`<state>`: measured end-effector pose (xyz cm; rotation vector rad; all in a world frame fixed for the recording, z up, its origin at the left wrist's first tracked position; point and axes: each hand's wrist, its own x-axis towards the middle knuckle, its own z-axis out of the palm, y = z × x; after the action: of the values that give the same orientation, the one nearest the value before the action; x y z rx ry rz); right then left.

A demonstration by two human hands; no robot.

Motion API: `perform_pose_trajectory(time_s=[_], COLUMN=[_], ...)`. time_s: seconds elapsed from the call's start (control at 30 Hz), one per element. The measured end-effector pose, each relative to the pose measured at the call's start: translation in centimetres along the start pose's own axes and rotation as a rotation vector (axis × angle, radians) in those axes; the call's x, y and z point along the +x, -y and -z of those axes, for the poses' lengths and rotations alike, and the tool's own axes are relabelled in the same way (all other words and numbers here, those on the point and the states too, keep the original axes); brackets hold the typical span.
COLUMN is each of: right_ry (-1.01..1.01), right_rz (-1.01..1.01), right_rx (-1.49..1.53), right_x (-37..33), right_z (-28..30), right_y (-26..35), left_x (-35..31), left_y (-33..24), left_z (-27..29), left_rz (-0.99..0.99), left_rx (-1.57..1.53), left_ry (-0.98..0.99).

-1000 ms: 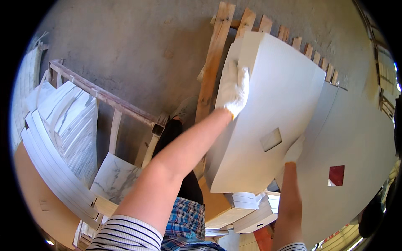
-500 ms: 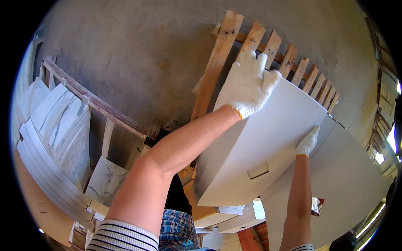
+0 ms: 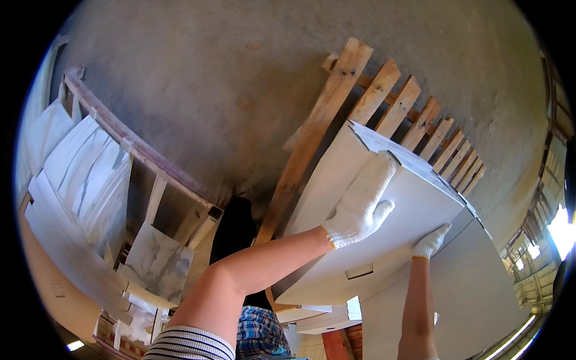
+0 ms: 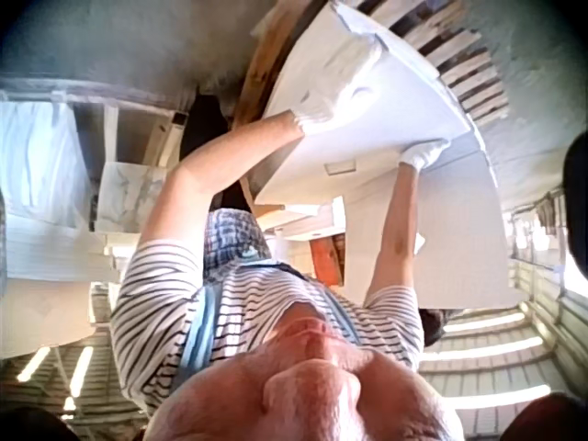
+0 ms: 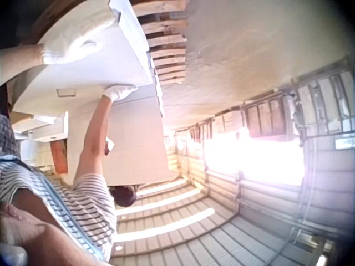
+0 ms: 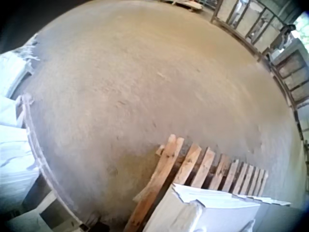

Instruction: The person packs white furniture panels into cardboard boxes. They place a panel into a box, cover it with a plastic sheet, and then close the box flaps. This process is repeated for multiple panels in a warehouse setting.

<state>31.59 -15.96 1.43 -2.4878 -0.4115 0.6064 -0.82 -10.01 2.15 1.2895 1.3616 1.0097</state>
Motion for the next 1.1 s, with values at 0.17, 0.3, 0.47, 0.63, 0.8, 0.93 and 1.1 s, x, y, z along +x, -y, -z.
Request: perform_pose_trajectory(time_s=[0.17,0.3,0.47,0.63,0.8,0.93,1.1], right_ry=[-0.027,-0.009,-0.091,-0.051,-0.019,0.040,0.308], right_rz=[0.032,0.087,0.123,0.058,0.073,0.163,-0.188], right_rx=[-0.014,-0.030,-0.086,-0.075,-0.202,-0.231,0.163], right_x=[0.2,0.0,0.0,-0.5,0.2,0.0,0.5], right_z=[0.4,0.3,0.1,0.1,0.7,0.7,2.8], right_y=[-0.6,-0.7,-1.3,-0.6,-1.5,-1.3,-1.5], left_x=[0.8,1.4,1.4,3.3,5.2,8.8,8.6], left_y=[-0.4,-0.1,-1.8,-0.9,-0.1,-0.4,0.8], left_z=[-0.7,-1.3,-0.9,-0.6,-0.3,-0.4,-1.0], left_rz=[0.096,0.055,0.185,0.080,-0.040,-0.249,0.002], left_rx=[0.005,0.082,0.088,0.084,0.097,0.452,0.407], left_ry=[-0.012,-0.069,-0.038,-0.030,0.023,0.308,0.445])
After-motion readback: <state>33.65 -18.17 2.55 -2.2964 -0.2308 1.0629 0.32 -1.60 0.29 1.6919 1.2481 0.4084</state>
